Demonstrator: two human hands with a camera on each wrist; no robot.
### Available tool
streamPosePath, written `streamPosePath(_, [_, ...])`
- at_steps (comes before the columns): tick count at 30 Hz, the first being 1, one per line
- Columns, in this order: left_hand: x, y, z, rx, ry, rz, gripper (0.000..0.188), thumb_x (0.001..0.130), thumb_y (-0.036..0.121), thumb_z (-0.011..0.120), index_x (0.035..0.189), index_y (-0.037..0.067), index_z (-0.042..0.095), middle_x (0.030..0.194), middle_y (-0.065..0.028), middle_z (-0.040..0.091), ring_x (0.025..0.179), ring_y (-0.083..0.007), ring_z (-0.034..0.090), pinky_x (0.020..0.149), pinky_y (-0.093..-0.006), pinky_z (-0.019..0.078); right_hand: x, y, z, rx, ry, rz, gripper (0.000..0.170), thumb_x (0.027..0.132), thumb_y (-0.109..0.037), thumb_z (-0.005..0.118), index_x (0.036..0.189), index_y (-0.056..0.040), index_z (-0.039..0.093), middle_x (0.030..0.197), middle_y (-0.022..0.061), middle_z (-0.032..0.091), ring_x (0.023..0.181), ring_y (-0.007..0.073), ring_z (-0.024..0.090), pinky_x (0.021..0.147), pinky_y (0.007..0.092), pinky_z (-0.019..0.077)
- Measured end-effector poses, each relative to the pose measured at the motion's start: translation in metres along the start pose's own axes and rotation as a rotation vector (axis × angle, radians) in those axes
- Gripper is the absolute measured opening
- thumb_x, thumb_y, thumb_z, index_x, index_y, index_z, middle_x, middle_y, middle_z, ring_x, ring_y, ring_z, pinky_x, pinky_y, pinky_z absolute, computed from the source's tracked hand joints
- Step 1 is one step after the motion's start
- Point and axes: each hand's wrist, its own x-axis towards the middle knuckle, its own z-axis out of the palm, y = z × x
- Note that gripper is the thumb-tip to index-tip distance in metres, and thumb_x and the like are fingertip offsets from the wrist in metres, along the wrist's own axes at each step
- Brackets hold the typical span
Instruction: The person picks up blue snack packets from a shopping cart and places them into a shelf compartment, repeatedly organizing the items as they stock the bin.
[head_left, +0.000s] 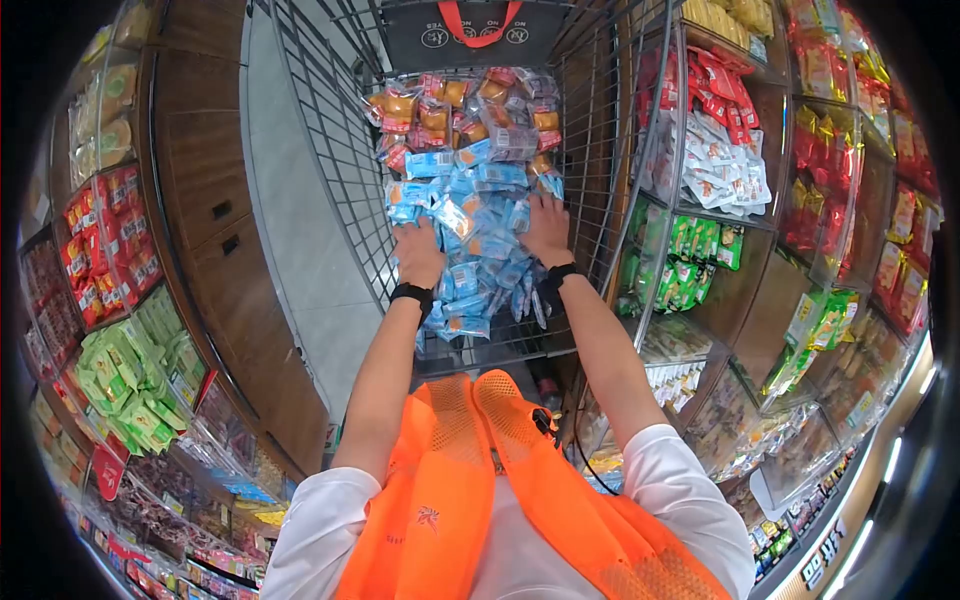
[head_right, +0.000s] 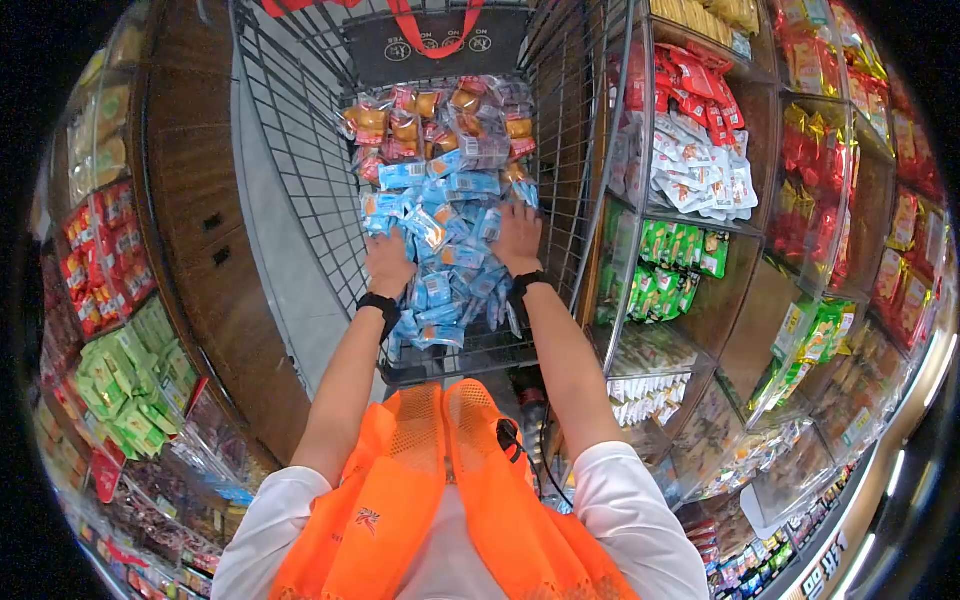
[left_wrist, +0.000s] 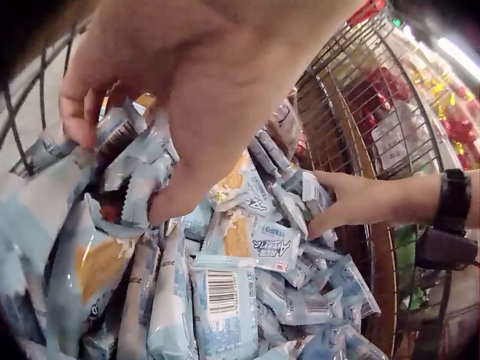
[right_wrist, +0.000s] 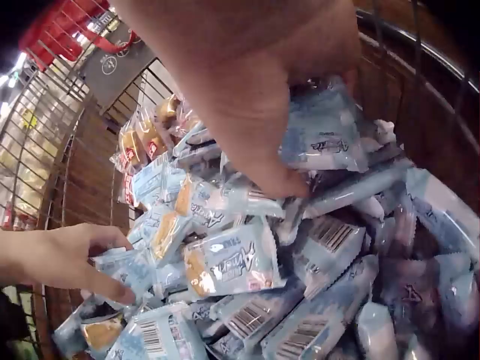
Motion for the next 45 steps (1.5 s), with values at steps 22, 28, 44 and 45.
streamPosePath(22, [0.039, 0.003, 0.023, -1.076, 0.234, -0.062, 0.069, 0.069, 0.017, 0.082, 0.130, 0.007, 0.050, 0.118, -0.0226, 0.065, 0.106, -0.0354, 0.066, 0.093, -0.0420, 0.0500, 0.015, -0.077, 0.012, 0.600, -0.091, 0.176, 0.079, 0.070, -0.037, 0.083, 0.131, 0.0016, 0.051, 0.120, 0.0255, 0.065, 0.112, 0.0430, 0.062, 0.097, 0.0476, 0.0500])
streamPosePath(28, [0.034, 0.006, 0.010, -0.818, 0.102, -0.030, 0.055, 0.072, 0.023, 0.082, 0.118, 0.009, 0.056, 0.105, -0.0143, 0.067, 0.095, -0.0289, 0.065, 0.084, -0.0377, 0.0502, 0.016, -0.069, 0.028, 0.651, 0.046, 0.307, 0.100, 0.069, -0.039, 0.083, 0.143, 0.0112, 0.039, 0.132, 0.0299, 0.058, 0.122, 0.0412, 0.057, 0.101, 0.0468, 0.0480])
streamPosePath(44, [-0.014, 0.038, -0.017, -1.063, -0.162, 0.247, 0.063, 0.085, 0.019, 0.078, 0.137, 0.012, 0.042, 0.104, -0.0072, 0.065, 0.077, -0.0115, 0.061, 0.065, -0.0261, 0.0486, -0.037, -0.057, -0.026, 0.952, 0.299, 0.268, 0.070, 0.066, -0.020, 0.081, 0.125, 0.0052, 0.052, 0.108, 0.0229, 0.069, 0.102, 0.0363, 0.068, 0.088, 0.0410, 0.0527])
streamPosePath(45, [-0.024, 0.049, -0.034, -1.034, -0.190, 0.250, 0.062, 0.086, 0.019, 0.078, 0.136, 0.011, 0.042, 0.104, -0.0072, 0.066, 0.076, -0.0116, 0.062, 0.065, -0.0264, 0.0490, -0.046, -0.058, -0.041, 0.940, 0.302, 0.327, 0.067, 0.066, -0.019, 0.080, 0.123, 0.0041, 0.052, 0.107, 0.0221, 0.069, 0.101, 0.0353, 0.069, 0.087, 0.0408, 0.0528])
